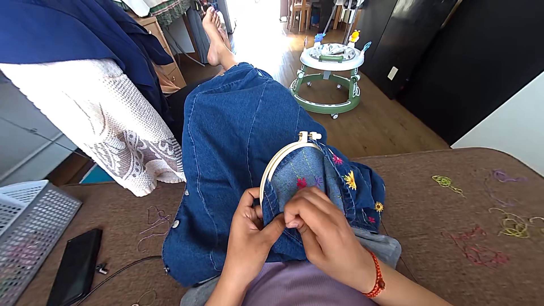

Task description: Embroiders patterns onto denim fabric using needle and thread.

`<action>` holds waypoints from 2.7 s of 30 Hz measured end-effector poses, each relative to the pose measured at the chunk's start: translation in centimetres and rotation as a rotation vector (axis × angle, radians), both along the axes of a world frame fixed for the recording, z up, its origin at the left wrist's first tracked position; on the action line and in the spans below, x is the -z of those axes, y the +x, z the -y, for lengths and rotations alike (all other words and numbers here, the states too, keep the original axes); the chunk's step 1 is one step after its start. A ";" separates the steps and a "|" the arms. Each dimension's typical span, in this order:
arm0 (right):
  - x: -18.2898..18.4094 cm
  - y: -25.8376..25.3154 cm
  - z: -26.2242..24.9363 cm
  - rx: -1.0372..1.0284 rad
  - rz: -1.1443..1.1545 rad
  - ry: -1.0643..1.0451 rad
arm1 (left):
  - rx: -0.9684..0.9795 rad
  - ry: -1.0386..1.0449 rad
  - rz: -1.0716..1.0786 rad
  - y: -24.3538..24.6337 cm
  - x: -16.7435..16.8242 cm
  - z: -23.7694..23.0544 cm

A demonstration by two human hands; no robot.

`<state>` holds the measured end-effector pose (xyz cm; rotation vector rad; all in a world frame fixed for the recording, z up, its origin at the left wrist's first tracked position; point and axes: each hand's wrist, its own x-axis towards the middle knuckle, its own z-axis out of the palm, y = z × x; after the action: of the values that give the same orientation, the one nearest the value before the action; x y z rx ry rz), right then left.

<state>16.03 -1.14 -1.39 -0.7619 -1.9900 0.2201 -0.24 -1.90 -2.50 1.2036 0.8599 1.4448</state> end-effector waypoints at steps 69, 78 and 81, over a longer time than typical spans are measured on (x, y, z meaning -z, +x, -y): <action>-0.6 2.3 -0.2 -0.228 -0.733 -0.991 | 0.001 -0.141 0.069 -0.1 0.5 -0.4; 0.3 3.0 0.0 -0.028 -0.533 -0.495 | -0.017 -0.094 0.049 -0.1 0.6 -0.2; 0.9 3.4 -0.6 0.045 -0.357 -0.285 | -0.060 0.016 -0.047 -0.1 0.9 -0.1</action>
<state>19.47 -0.54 -2.33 -0.8780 -1.6189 0.5817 -0.38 -1.84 -3.44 1.2369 0.9248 1.4787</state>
